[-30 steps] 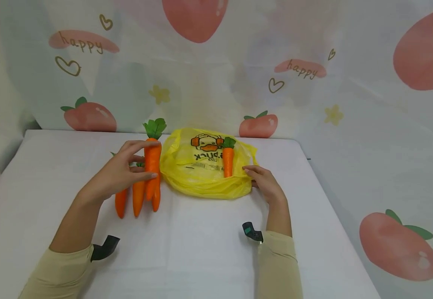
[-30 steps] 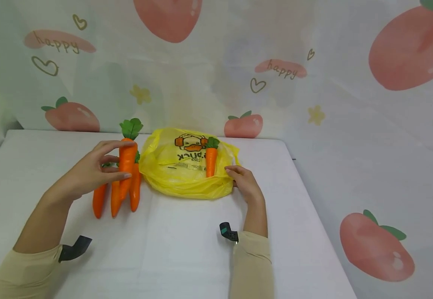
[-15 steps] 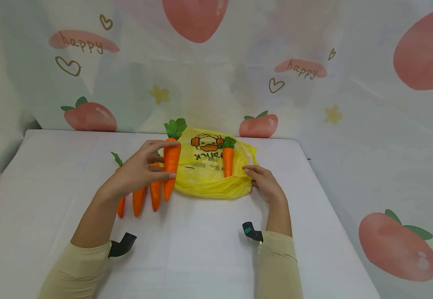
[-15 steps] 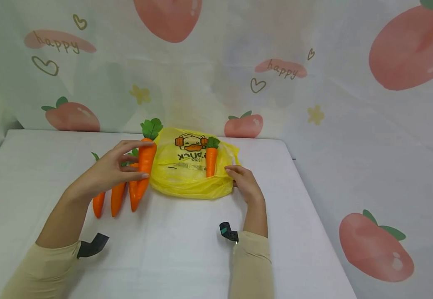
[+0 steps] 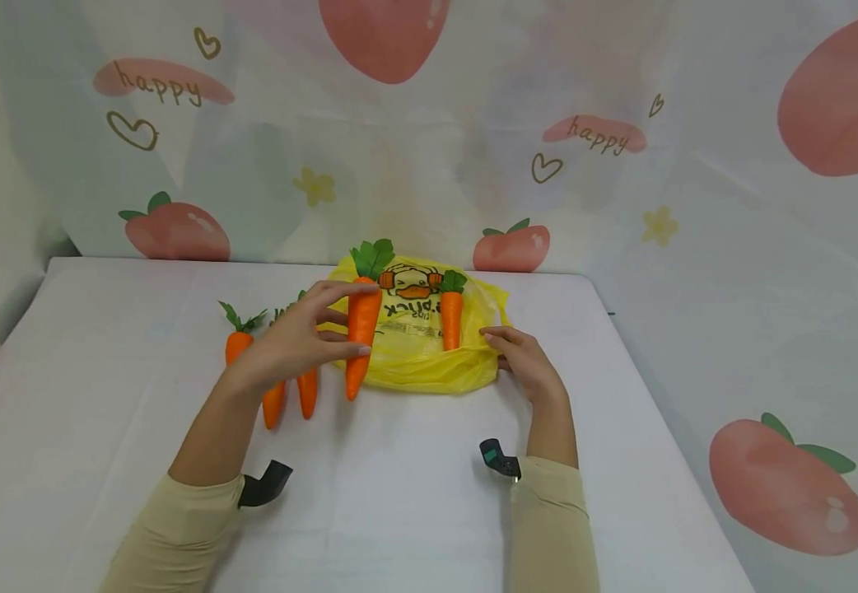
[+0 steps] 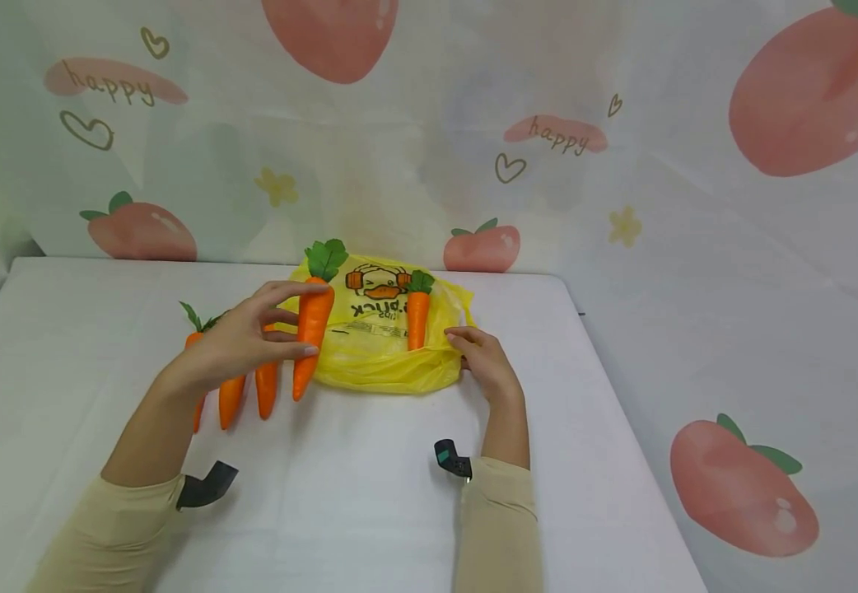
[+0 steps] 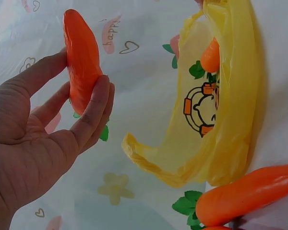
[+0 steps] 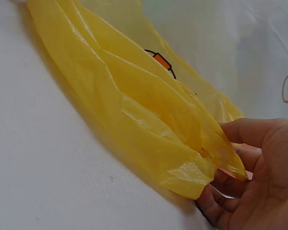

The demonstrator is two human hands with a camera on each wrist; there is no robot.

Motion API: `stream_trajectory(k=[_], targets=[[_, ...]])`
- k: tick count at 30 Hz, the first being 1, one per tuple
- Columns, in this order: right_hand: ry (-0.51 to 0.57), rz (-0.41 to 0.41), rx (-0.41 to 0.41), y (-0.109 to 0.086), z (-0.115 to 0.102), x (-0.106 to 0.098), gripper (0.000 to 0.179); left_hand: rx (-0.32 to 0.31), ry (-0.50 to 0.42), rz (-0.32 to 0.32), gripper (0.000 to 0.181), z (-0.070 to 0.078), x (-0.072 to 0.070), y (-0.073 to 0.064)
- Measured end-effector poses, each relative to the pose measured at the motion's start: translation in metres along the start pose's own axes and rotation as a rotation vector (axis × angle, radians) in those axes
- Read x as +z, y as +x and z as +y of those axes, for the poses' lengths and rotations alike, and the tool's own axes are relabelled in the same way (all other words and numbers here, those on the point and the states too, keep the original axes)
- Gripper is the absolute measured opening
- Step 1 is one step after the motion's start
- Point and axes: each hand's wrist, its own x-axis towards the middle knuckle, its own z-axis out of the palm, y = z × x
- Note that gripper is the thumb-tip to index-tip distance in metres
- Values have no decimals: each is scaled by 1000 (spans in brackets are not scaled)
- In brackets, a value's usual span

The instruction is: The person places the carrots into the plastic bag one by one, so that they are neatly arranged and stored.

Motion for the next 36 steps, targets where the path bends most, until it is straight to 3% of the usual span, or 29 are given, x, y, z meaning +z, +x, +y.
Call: stream_trajectory(k=[6,18,36], targets=[[-10,-3,-4,-1,-1,0,44,29,-29,-33,72,-2,7,5],[-19,-4,-8,1,0,-2,43,-34,-46,-58,69,-13,24,24],[0,-18,-31,-1,0,-1,43,-127,-136,-73,66,-47,41,62]])
